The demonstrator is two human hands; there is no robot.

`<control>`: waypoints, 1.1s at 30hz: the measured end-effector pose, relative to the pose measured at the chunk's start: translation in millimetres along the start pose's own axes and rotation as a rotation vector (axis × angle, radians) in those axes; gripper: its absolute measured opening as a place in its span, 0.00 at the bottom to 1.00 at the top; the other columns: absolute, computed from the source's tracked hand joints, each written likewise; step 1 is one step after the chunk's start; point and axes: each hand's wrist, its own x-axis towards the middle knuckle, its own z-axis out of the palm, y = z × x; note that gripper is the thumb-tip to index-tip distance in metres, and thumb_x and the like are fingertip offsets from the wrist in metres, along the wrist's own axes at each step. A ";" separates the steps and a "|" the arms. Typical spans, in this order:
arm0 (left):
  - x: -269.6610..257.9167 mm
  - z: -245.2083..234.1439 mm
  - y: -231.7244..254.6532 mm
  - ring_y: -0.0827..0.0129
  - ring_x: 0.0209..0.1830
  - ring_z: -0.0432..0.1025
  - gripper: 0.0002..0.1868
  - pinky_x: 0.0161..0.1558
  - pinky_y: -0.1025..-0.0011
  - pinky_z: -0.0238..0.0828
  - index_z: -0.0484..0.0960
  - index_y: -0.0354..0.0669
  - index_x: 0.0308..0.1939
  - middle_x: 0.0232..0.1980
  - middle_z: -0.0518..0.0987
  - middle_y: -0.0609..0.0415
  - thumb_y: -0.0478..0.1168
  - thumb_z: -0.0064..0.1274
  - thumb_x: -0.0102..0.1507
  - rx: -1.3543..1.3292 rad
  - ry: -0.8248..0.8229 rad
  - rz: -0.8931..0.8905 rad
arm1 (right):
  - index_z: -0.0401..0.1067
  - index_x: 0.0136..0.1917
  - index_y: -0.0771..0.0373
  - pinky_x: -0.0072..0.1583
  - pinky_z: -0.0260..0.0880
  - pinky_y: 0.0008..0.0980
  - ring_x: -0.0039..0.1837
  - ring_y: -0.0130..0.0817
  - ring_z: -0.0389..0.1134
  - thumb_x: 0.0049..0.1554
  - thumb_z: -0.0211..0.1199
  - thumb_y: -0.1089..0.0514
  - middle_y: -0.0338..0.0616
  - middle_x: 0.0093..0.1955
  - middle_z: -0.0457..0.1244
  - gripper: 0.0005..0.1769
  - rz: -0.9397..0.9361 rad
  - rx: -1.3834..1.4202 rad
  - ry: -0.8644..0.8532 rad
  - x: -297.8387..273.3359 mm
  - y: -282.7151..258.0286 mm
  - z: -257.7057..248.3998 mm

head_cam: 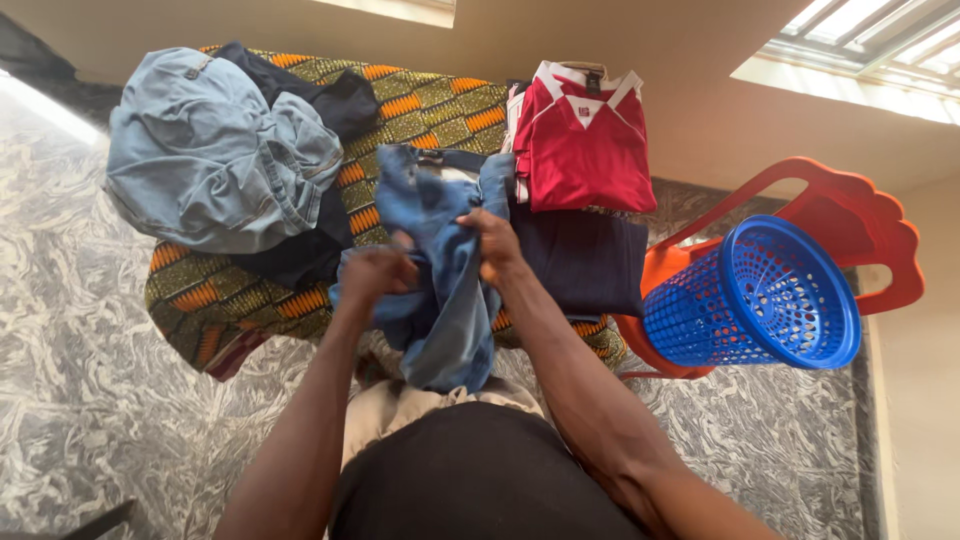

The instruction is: The person folds two pairs of jeans on a patterned table. They first fold a dark blue pair, then a light blue pair, smoothing and aligning each before stacking them. A red chair with a blue basket and other folded clothes are visible nearby.

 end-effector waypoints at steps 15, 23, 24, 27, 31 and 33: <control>133.4 62.3 -57.6 0.54 0.61 0.66 0.31 0.64 0.44 0.59 0.70 0.43 0.68 0.65 0.74 0.46 0.57 0.47 0.68 -0.089 -0.032 -0.252 | 0.75 0.63 0.68 0.59 0.74 0.44 0.56 0.43 0.71 0.59 0.68 0.39 0.52 0.60 0.69 0.32 0.152 -0.062 0.016 -65.0 -47.1 -22.3; 95.2 25.5 -2.0 0.66 0.39 0.79 0.12 0.42 0.67 0.79 0.83 0.39 0.48 0.46 0.83 0.51 0.38 0.63 0.62 -0.301 -0.120 -0.069 | 0.74 0.66 0.68 0.51 0.68 0.29 0.50 0.28 0.67 0.51 0.73 0.36 0.48 0.53 0.69 0.41 -0.275 -0.859 0.543 -44.2 -35.5 -86.3; 91.8 22.9 2.1 0.64 0.40 0.78 0.13 0.44 0.64 0.79 0.82 0.39 0.49 0.47 0.82 0.51 0.37 0.63 0.62 -0.373 -0.199 -0.060 | 0.72 0.68 0.68 0.49 0.68 0.30 0.48 0.29 0.66 0.50 0.72 0.35 0.48 0.51 0.69 0.44 -0.259 -0.711 0.473 -39.8 -37.2 -83.6; 75.4 18.1 7.9 0.61 0.44 0.78 0.16 0.51 0.58 0.78 0.80 0.39 0.53 0.49 0.82 0.51 0.38 0.61 0.63 -0.557 -0.324 -0.081 | 0.61 0.78 0.66 0.51 0.66 0.32 0.48 0.28 0.66 0.56 0.68 0.32 0.52 0.51 0.71 0.50 -0.183 -0.732 0.357 -30.8 -35.1 -62.7; 53.9 19.6 15.8 0.59 0.52 0.79 0.21 0.60 0.56 0.74 0.79 0.38 0.58 0.53 0.84 0.50 0.46 0.56 0.65 -0.746 -0.234 -0.119 | 0.57 0.73 0.71 0.57 0.71 0.31 0.58 0.33 0.69 0.47 0.82 0.48 0.48 0.58 0.66 0.51 -0.219 -0.882 0.218 -26.2 -39.2 -29.6; 38.4 13.7 16.5 0.58 0.54 0.79 0.26 0.61 0.55 0.73 0.79 0.38 0.59 0.55 0.84 0.48 0.52 0.54 0.65 -0.847 -0.233 -0.100 | 0.68 0.68 0.67 0.54 0.76 0.31 0.54 0.32 0.73 0.46 0.78 0.54 0.42 0.54 0.71 0.39 -0.019 -0.703 0.107 -30.9 -42.9 -18.4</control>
